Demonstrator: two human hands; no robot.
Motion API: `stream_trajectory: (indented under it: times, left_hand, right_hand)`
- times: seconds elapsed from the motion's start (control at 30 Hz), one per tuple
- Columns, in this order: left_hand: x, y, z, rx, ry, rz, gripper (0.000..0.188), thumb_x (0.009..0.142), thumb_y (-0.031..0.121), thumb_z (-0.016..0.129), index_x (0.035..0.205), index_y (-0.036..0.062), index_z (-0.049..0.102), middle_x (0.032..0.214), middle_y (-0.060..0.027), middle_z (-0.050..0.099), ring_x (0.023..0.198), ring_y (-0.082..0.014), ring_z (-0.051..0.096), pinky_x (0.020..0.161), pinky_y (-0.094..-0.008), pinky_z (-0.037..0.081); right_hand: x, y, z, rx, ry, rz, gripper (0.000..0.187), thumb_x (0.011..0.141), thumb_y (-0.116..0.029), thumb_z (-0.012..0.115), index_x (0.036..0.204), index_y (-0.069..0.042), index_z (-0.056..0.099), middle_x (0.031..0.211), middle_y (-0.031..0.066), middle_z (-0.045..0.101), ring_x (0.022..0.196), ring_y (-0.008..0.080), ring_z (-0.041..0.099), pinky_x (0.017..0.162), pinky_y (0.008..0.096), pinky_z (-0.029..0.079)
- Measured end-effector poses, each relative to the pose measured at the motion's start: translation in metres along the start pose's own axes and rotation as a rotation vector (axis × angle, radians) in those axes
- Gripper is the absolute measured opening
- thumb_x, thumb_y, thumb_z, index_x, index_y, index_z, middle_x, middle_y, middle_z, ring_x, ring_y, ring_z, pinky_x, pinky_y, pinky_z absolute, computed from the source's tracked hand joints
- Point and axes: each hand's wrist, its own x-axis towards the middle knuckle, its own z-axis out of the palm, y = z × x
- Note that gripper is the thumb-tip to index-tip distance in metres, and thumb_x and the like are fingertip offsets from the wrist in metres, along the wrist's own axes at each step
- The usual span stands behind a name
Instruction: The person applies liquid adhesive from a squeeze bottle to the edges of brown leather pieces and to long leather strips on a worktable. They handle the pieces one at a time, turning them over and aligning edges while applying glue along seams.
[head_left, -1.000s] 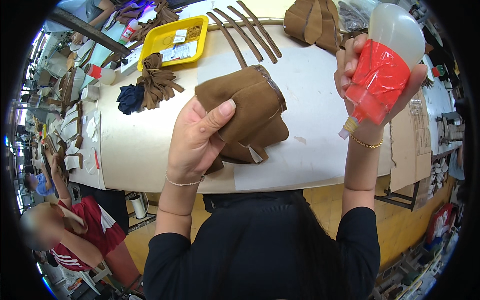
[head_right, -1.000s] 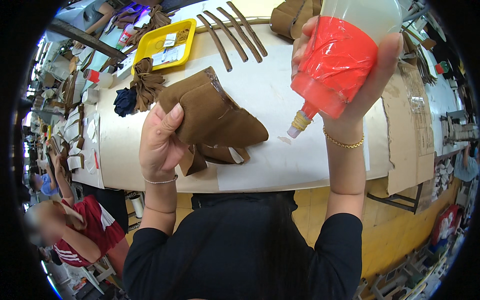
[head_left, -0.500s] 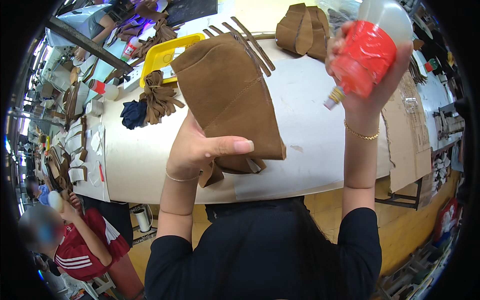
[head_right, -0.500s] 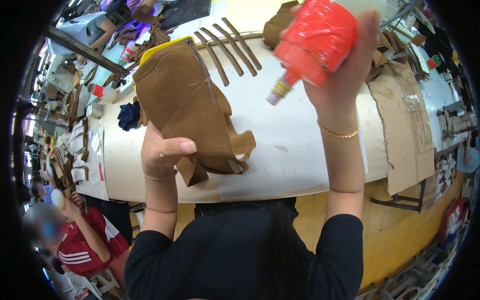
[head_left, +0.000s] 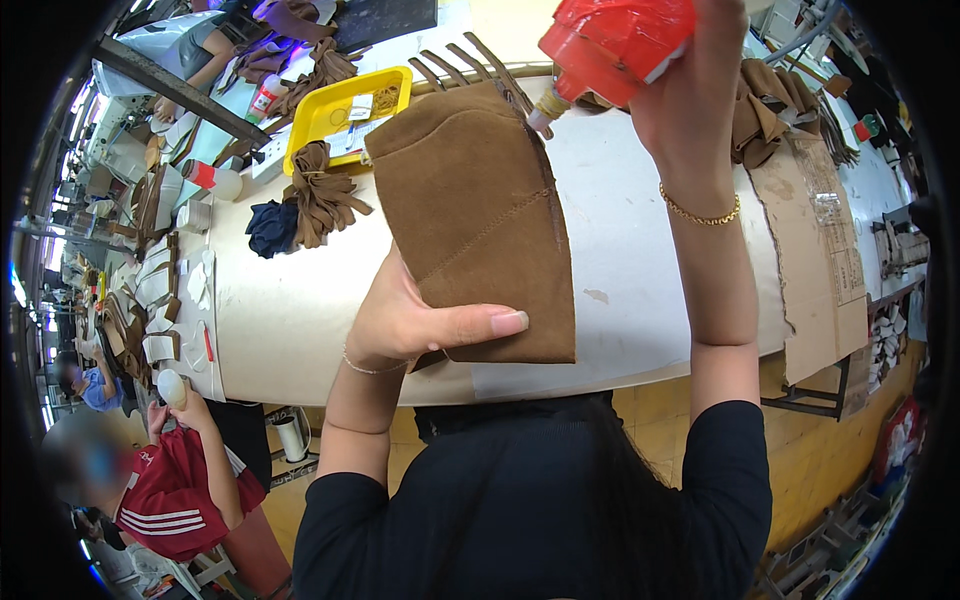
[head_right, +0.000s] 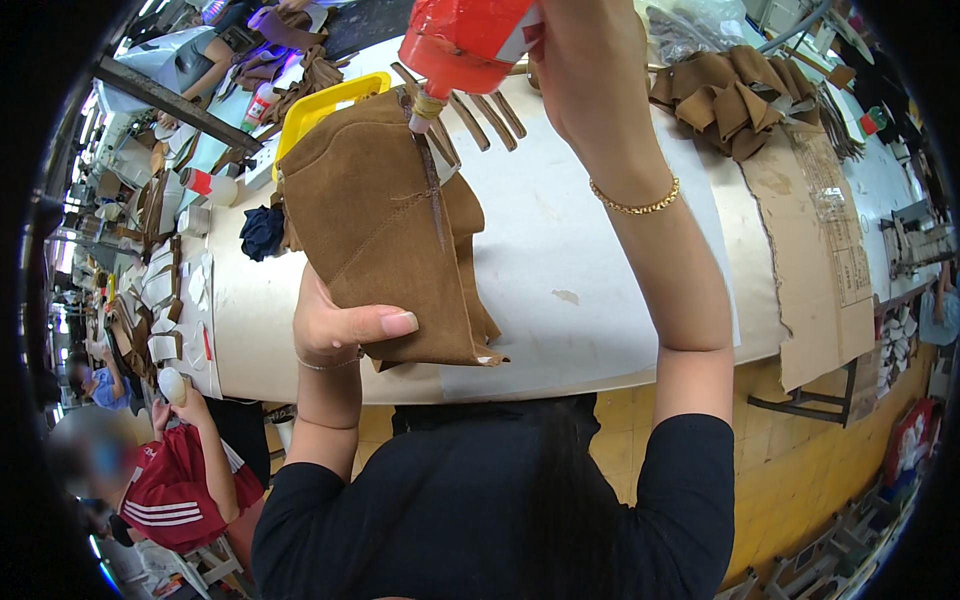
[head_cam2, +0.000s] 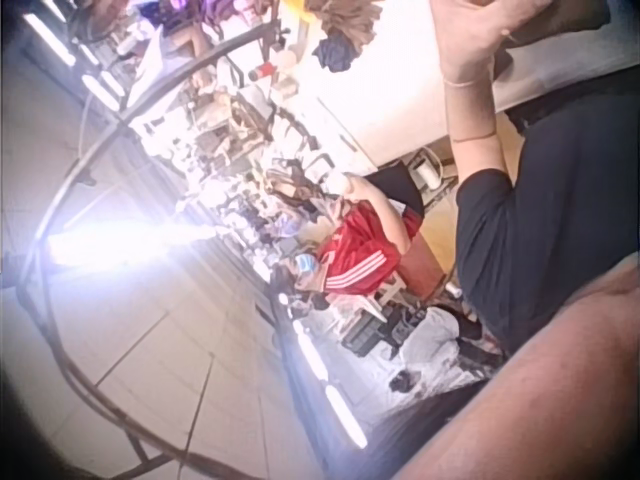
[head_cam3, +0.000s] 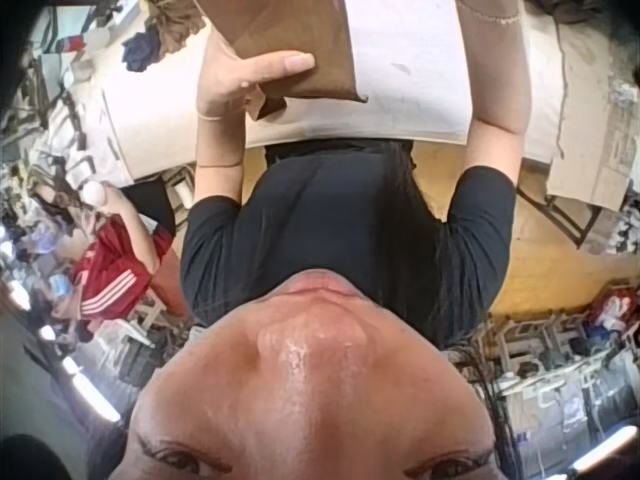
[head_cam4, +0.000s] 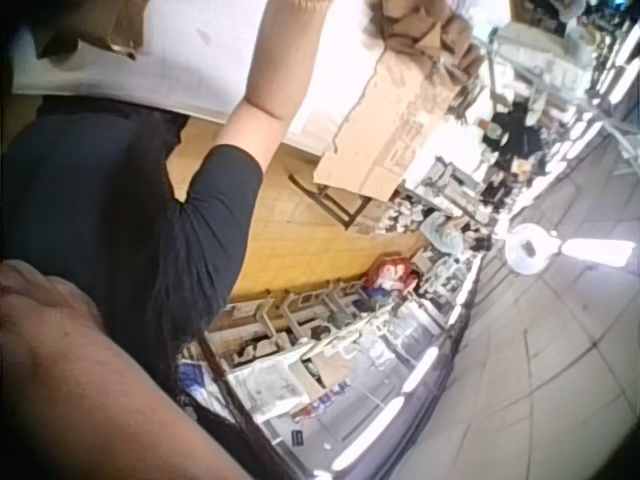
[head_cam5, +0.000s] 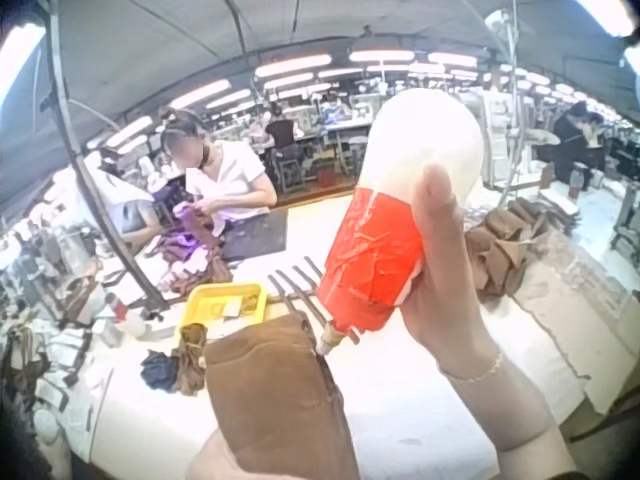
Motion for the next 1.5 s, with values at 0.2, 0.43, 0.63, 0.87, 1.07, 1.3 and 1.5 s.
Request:
stream_trajectory:
  times: [0.2,0.43,0.63,0.87,1.07,1.3,1.5]
  left_hand:
    - [0.001,-0.003,0.0,-0.009,0.013,0.007,0.069,0.066,0.0,0.078,0.126,-0.0036,0.045,0.114,-0.0117,0.059,0.106,-0.0199,0.058,0.091,-0.0327,0.047]
    - [0.005,-0.004,-0.003,0.016,0.036,-0.011,0.068,0.065,0.001,0.079,0.125,-0.0032,0.046,0.113,-0.0116,0.059,0.103,-0.0199,0.059,0.09,-0.0328,0.048]
    - [0.008,-0.007,-0.004,-0.027,0.066,-0.002,0.064,0.065,0.003,0.078,0.122,-0.0029,0.049,0.11,-0.0109,0.061,0.1,-0.0194,0.06,0.088,-0.0321,0.048]
    - [0.013,-0.006,0.0,0.052,0.106,-0.005,0.068,0.062,0.01,0.07,0.123,-0.0084,0.046,0.111,-0.0187,0.06,0.098,-0.0263,0.062,0.086,-0.0364,0.051]
    - [0.015,-0.006,0.001,-0.057,0.141,0.023,0.053,0.07,0.003,0.075,0.117,-0.0031,0.052,0.106,-0.0108,0.063,0.097,-0.0187,0.061,0.087,-0.0318,0.049]
    - [0.018,-0.01,-0.006,-0.188,0.173,0.03,0.047,0.078,0.006,0.074,0.119,-0.0026,0.053,0.11,-0.0098,0.063,0.1,-0.0163,0.06,0.088,-0.0306,0.049]
    - [0.015,0.002,0.008,0.135,0.132,0.133,0.045,0.074,0.008,0.078,0.113,-0.0025,0.057,0.103,-0.008,0.065,0.092,-0.0137,0.062,0.08,-0.0256,0.05]
  right_hand:
    - [-0.013,-0.002,0.01,0.171,0.015,0.109,0.05,0.098,-0.046,0.042,0.131,-0.009,0.042,0.108,0.0013,0.055,0.096,0.0094,0.056,0.083,0.0278,0.047]
    - [-0.033,0.005,0.0,0.044,0.076,0.123,0.053,0.1,-0.047,0.034,0.132,-0.005,0.04,0.113,0.0045,0.056,0.101,0.0128,0.056,0.085,0.0285,0.047]
    - [-0.052,-0.009,0.002,-0.131,-0.027,0.001,0.067,0.097,-0.058,0.029,0.132,-0.003,0.04,0.116,0.0059,0.055,0.103,0.0152,0.054,0.086,0.0316,0.046]
    - [-0.067,-0.011,0.0,-0.016,0.133,0.243,0.089,0.079,-0.078,0.039,0.121,0.001,0.047,0.106,0.0164,0.059,0.09,0.0238,0.064,0.07,0.0343,0.055]
    - [-0.071,-0.015,-0.025,0.213,-0.284,0.432,0.101,0.07,-0.086,0.043,0.124,0.0,0.044,0.107,0.0201,0.058,0.084,0.0244,0.066,0.067,0.0323,0.058]
    - [-0.039,-0.017,-0.027,0.681,-0.225,0.587,0.088,0.082,-0.076,0.038,0.111,0.007,0.051,0.096,0.0196,0.062,0.074,0.0288,0.065,0.063,0.0348,0.057]
    - [-0.017,-0.035,0.006,0.398,0.203,0.365,0.075,0.088,-0.068,0.04,0.101,0.005,0.055,0.08,0.0139,0.062,0.066,0.0264,0.064,0.057,0.0347,0.056]
